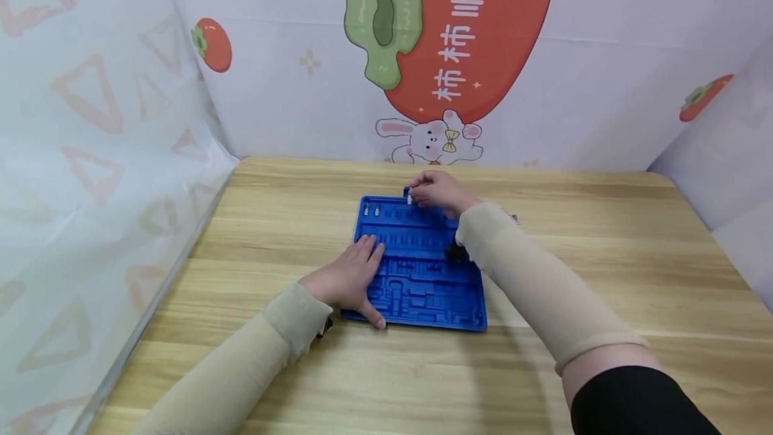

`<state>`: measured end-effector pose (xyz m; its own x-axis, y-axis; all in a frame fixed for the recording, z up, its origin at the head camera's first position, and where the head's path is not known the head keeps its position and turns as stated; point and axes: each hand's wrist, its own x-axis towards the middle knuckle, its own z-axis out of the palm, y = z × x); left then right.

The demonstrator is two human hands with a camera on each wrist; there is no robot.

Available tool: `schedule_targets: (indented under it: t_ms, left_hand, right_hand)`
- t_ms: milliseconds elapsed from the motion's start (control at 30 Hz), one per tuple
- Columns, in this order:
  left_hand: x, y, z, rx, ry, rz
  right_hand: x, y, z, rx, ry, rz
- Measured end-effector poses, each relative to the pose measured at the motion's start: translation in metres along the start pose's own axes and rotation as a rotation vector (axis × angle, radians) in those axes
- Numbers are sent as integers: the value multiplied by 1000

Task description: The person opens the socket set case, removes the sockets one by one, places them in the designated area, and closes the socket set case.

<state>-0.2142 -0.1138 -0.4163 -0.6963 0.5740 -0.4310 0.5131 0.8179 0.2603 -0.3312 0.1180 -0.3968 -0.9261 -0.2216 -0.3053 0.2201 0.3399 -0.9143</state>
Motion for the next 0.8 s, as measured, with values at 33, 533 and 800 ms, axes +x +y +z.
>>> schedule_targets:
  t_ms: [33, 533, 800]
  left_hand:
    - [0, 0, 0, 1, 0, -3]
    - [-1, -2, 0, 3, 8, 9]
    - [0, -1, 1, 2, -2, 13]
  right_hand:
    - [-1, 1, -3, 10, 3, 4]
    - [-28, 28, -69, 74, 45, 21]
    - [-43, 47, -100, 88, 50, 16]
